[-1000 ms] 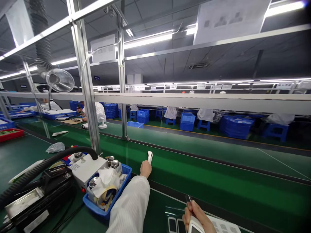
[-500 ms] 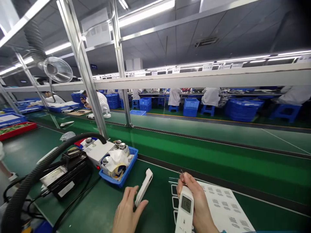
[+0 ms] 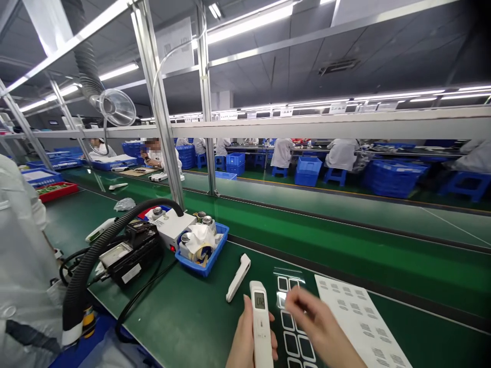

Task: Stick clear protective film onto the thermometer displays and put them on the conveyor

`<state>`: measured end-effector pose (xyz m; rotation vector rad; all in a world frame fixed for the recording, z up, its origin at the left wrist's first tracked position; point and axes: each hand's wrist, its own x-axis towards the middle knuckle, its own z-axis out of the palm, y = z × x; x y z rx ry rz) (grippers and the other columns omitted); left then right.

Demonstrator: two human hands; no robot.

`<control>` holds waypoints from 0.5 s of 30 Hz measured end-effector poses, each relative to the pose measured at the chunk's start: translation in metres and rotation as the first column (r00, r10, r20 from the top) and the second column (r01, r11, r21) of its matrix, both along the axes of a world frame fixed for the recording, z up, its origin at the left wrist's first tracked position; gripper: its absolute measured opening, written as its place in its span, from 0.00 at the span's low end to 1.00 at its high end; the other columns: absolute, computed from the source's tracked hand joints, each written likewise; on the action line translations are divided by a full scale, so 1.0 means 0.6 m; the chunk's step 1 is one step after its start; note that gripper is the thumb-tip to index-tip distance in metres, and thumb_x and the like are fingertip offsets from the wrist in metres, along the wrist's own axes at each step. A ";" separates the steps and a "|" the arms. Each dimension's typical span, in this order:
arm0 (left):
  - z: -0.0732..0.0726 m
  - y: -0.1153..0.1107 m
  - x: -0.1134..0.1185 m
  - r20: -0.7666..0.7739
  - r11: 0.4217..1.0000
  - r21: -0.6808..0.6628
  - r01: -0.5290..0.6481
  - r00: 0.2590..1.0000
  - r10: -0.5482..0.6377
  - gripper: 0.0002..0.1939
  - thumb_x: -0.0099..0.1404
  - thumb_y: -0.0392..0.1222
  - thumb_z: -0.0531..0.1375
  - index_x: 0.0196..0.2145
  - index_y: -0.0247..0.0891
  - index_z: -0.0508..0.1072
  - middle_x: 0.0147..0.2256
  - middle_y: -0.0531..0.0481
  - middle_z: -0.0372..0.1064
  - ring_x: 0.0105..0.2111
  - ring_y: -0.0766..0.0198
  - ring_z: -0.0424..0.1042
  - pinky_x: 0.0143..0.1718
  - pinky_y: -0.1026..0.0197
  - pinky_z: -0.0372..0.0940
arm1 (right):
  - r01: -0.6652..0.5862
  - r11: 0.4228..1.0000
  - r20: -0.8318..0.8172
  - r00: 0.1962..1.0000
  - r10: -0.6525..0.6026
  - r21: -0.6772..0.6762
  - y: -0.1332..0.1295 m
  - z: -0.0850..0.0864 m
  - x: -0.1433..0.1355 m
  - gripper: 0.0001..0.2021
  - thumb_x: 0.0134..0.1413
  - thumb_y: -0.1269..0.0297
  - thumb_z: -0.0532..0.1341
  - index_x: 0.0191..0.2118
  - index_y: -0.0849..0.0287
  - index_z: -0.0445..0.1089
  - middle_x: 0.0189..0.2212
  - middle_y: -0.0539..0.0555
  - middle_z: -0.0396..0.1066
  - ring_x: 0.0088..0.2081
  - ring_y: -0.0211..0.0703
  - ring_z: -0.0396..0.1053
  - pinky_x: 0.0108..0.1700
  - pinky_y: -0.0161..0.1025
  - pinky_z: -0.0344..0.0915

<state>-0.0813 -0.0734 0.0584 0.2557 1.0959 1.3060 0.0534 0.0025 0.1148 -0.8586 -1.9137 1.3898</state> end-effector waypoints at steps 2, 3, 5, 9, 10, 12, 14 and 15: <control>0.003 -0.004 0.000 0.184 0.996 0.054 -0.064 0.982 0.053 0.41 0.46 0.81 0.48 0.32 0.35 0.66 0.16 0.56 0.59 0.17 0.70 0.60 0.23 0.66 0.55 | -0.244 0.956 0.161 0.950 0.269 -0.160 -0.034 0.008 0.004 0.15 0.56 0.50 0.60 0.27 0.56 0.68 0.28 0.50 0.65 0.32 0.42 0.63 0.35 0.36 0.60; 0.003 -0.006 0.004 0.242 0.992 0.087 -0.091 0.968 0.068 0.40 0.47 0.80 0.49 0.31 0.36 0.65 0.16 0.58 0.57 0.17 0.71 0.60 0.23 0.66 0.54 | -0.293 0.934 0.204 0.920 0.333 -0.204 -0.047 0.009 0.002 0.14 0.57 0.51 0.59 0.28 0.56 0.68 0.30 0.50 0.66 0.33 0.42 0.64 0.37 0.37 0.61; -0.002 -0.007 0.015 0.261 0.986 0.136 -0.094 0.964 0.056 0.39 0.48 0.80 0.49 0.31 0.37 0.65 0.16 0.58 0.56 0.17 0.71 0.59 0.22 0.67 0.53 | -0.271 0.947 0.223 0.926 0.306 -0.173 -0.060 0.002 -0.006 0.13 0.61 0.53 0.56 0.29 0.55 0.66 0.32 0.50 0.65 0.34 0.42 0.64 0.38 0.37 0.61; -0.019 -0.013 0.029 0.071 0.991 0.131 0.021 0.997 -0.031 0.41 0.49 0.78 0.52 0.41 0.35 0.66 0.19 0.56 0.60 0.15 0.70 0.59 0.19 0.65 0.53 | -0.135 0.991 0.150 0.980 0.131 0.016 -0.044 -0.030 -0.019 0.14 0.65 0.54 0.50 0.30 0.55 0.62 0.30 0.49 0.61 0.29 0.40 0.61 0.31 0.36 0.60; -0.021 -0.016 0.030 0.027 0.987 0.151 0.051 0.998 -0.056 0.40 0.49 0.73 0.57 0.44 0.34 0.65 0.20 0.56 0.61 0.16 0.70 0.60 0.20 0.65 0.54 | -0.110 0.992 0.136 0.986 0.101 0.061 -0.039 -0.037 -0.020 0.14 0.65 0.55 0.49 0.30 0.55 0.62 0.30 0.50 0.61 0.29 0.40 0.61 0.30 0.36 0.60; -0.020 -0.022 0.029 -0.042 0.969 0.217 0.114 0.993 -0.108 0.36 0.48 0.60 0.66 0.48 0.34 0.64 0.22 0.56 0.62 0.17 0.70 0.61 0.21 0.66 0.55 | -0.072 0.988 0.117 0.992 0.056 0.134 -0.031 -0.047 -0.019 0.14 0.65 0.56 0.50 0.30 0.55 0.62 0.30 0.50 0.62 0.31 0.41 0.61 0.31 0.37 0.59; -0.014 -0.026 0.028 -0.077 0.954 0.258 0.151 0.988 -0.135 0.33 0.47 0.48 0.68 0.49 0.34 0.64 0.23 0.56 0.63 0.18 0.71 0.62 0.21 0.66 0.56 | -0.047 0.987 0.104 0.994 0.031 0.155 -0.028 -0.053 -0.017 0.13 0.65 0.57 0.50 0.31 0.55 0.62 0.30 0.50 0.62 0.32 0.41 0.61 0.32 0.37 0.58; -0.011 -0.028 0.028 -0.083 0.952 0.263 0.154 0.987 -0.137 0.32 0.47 0.45 0.67 0.48 0.33 0.64 0.24 0.56 0.62 0.18 0.71 0.61 0.21 0.66 0.56 | -0.040 0.987 0.100 0.995 0.025 0.153 -0.028 -0.054 -0.016 0.13 0.65 0.56 0.51 0.31 0.55 0.62 0.30 0.50 0.62 0.32 0.42 0.61 0.32 0.37 0.58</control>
